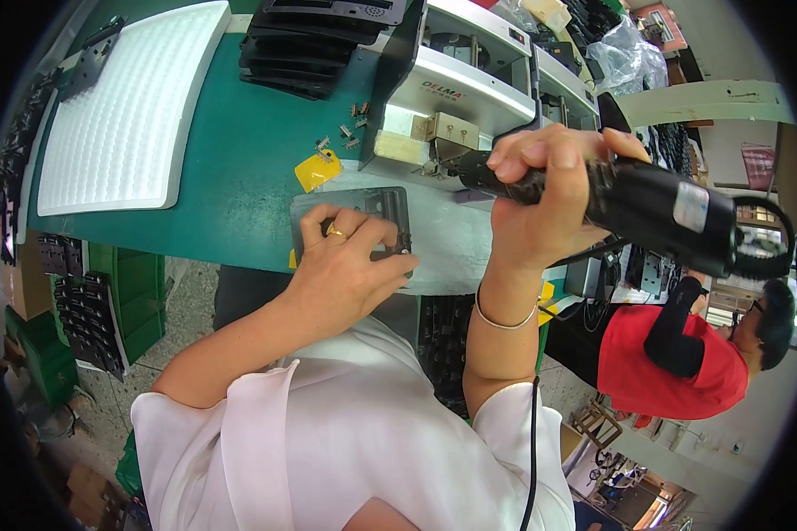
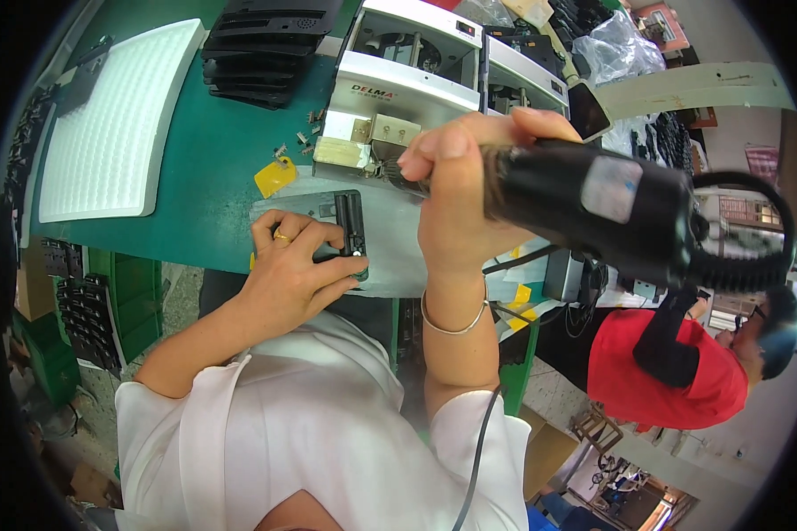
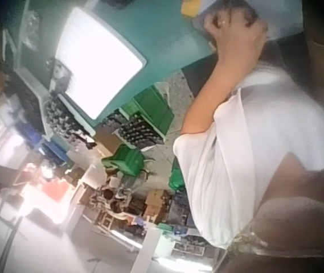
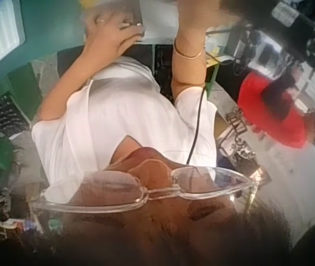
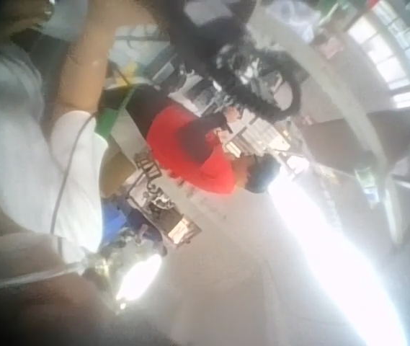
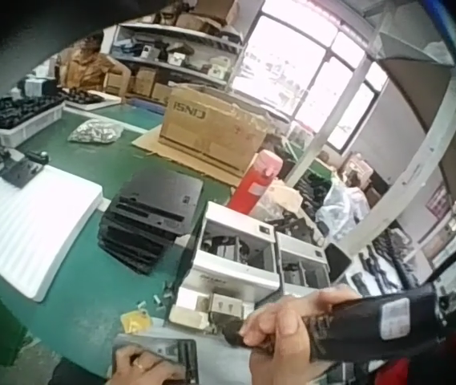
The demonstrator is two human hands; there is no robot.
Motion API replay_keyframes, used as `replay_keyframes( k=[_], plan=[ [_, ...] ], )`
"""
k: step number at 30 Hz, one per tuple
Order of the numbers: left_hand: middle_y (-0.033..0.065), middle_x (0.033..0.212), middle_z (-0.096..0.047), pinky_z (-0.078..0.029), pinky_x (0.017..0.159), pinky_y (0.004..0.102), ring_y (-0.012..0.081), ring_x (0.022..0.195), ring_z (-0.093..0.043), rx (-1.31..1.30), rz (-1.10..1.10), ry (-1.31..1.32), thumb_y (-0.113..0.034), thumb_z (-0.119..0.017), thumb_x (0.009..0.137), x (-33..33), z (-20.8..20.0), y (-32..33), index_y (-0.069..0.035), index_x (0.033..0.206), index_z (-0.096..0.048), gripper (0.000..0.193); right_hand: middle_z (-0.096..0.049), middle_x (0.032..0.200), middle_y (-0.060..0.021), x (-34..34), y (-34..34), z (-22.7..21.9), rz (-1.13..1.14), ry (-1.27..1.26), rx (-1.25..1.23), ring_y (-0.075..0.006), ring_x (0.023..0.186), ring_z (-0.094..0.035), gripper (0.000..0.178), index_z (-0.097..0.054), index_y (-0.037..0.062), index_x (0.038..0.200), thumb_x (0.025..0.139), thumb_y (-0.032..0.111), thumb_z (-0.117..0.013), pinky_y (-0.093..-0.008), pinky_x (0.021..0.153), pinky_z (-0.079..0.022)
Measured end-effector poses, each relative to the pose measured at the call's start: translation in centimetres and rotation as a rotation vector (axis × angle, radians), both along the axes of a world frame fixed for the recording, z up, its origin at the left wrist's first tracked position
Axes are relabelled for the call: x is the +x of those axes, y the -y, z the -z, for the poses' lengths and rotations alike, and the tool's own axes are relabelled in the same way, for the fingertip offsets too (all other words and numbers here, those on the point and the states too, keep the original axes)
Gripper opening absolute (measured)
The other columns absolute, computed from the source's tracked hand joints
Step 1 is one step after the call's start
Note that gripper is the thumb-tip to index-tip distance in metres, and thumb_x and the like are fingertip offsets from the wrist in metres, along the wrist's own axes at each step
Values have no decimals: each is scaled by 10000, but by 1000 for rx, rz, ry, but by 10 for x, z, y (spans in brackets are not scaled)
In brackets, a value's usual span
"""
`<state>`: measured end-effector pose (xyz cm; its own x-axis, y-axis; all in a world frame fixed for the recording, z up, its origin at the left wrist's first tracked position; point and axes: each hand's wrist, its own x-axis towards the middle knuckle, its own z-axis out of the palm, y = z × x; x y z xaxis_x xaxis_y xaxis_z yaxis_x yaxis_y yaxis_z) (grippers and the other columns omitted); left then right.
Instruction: The person assembles plastic housings for electronic devices by securing internal components and housing parts with screws using an electric screwdriver.
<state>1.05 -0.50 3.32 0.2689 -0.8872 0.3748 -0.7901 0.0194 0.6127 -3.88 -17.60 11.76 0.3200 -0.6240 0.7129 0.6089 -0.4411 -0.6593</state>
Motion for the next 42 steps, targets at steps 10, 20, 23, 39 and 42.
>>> replay_keyframes(
  k=[10, 20, 23, 39, 42],
  plan=[
    [-18, 991, -546, -246, 934, 464, 208, 967, -467, -22, -17, 87, -238, -776, 692, 1, 5, -10, -249, 956, -727, 268, -589, 693, -103, 4, -2, 4, 38, 0, 18, -148, 512, -568, 435, -332, 11, 1164, 828, -80, -591, -285, 504, -523],
    [-19, 1008, -556, -248, 938, 452, 206, 986, -467, -45, -26, 112, -195, -777, 677, 1, 3, -14, -249, 931, -739, 262, -580, 648, -73, 31, 12, -19, -43, -317, 83, -137, 457, -543, 314, -454, -19, 1106, 842, -51, -622, -263, 446, -456],
    [-16, 1009, -556, -248, 936, 452, 206, 987, -469, -57, -33, 118, -189, -776, 677, 2, 2, -14, -247, 921, -741, 253, -577, 644, -71, 27, 14, -14, -32, -274, 117, -140, 458, -545, 302, -460, -18, 1099, 844, -50, -617, -271, 452, -465],
    [-5, 983, -551, -251, 941, 451, 194, 959, -495, -68, -74, 75, -154, -743, 718, 8, 8, -15, -202, 869, -720, 161, -555, 664, -95, -12, -5, -3, -125, -130, 149, -165, 474, -525, 362, -399, 27, 1168, 867, 0, -599, -336, 476, -489],
    [-4, 990, -550, -253, 939, 452, 195, 967, -495, -63, -72, 83, -142, -731, 716, 9, 8, -13, -201, 879, -720, 174, -552, 674, -88, -36, -18, 8, -256, -81, 224, -164, 475, -523, 406, -359, 57, 1182, 874, -1, -617, -326, 461, -492]
  ],
)
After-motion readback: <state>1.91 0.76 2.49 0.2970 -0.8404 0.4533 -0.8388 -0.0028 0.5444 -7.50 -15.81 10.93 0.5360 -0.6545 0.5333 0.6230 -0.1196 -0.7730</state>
